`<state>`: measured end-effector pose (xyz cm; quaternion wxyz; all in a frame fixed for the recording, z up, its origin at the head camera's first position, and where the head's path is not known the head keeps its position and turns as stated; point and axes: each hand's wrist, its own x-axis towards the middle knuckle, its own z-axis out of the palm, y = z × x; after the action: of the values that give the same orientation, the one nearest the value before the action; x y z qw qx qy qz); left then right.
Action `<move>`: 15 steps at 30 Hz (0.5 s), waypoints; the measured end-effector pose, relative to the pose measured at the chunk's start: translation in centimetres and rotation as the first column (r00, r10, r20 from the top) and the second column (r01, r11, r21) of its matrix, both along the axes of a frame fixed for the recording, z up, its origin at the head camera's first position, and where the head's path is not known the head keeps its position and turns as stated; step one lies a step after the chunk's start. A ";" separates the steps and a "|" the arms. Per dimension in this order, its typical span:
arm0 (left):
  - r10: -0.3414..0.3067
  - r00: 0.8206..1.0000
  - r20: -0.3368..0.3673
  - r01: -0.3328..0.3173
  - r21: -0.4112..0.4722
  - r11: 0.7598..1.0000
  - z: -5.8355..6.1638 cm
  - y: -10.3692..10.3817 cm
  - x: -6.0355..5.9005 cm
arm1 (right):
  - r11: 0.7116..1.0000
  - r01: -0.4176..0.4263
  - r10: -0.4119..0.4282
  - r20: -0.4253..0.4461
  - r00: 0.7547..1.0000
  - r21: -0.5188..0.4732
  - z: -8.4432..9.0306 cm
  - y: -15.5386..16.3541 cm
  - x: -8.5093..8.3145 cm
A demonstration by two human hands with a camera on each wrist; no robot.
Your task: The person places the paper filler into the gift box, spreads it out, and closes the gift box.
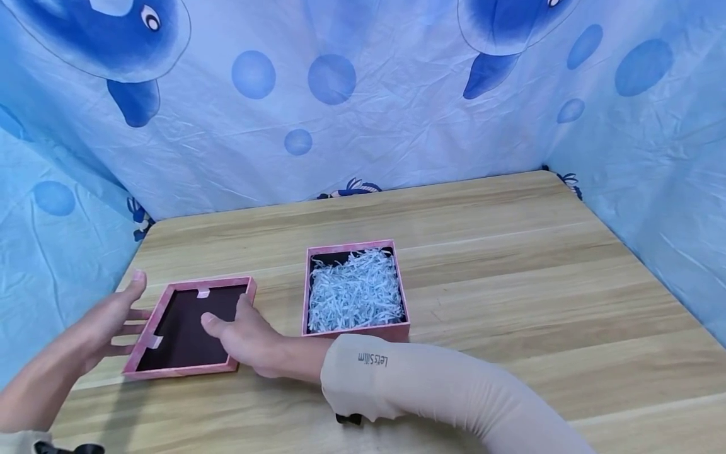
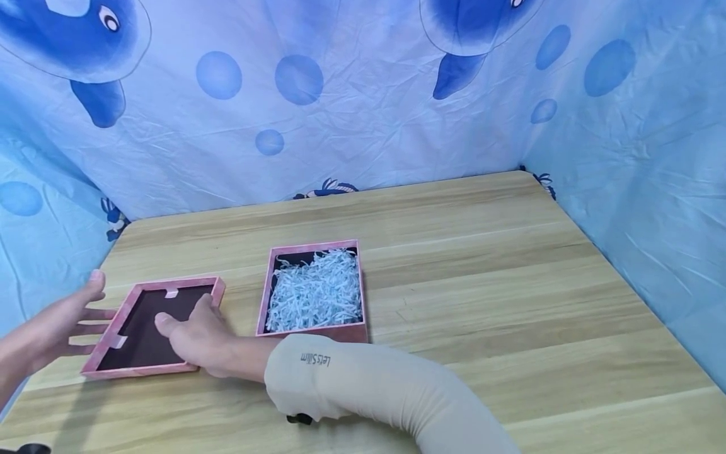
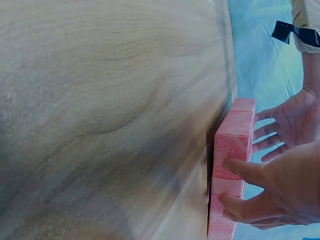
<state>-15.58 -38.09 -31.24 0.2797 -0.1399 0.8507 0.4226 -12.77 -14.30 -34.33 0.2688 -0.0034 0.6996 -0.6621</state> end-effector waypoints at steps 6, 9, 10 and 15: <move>-0.013 1.000 -0.009 0.013 0.000 1.000 0.3 0.3 -0.1 | 1.000 0.001 -0.001 0.002 1.000 -0.008 0.1 0.2 -0.3; -0.013 1.000 -0.008 0.013 -0.003 1.000 0.5 0.4 -0.1 | 1.000 0.003 -0.003 -0.001 1.000 -0.014 0.2 0.3 -0.4; -0.012 1.000 -0.007 0.012 -0.003 1.000 0.6 0.5 -0.1 | 1.000 0.003 -0.003 0.001 1.000 -0.015 0.2 0.3 -0.5; -0.002 1.000 -0.003 0.002 0.003 1.000 0.4 0.5 -0.1 | 1.000 0.010 -0.010 0.012 1.000 -0.012 0.3 0.2 -0.4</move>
<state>-15.67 -37.63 -30.80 0.2789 -0.1378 0.8506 0.4239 -13.20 -14.07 -34.04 0.2694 0.0023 0.6938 -0.6678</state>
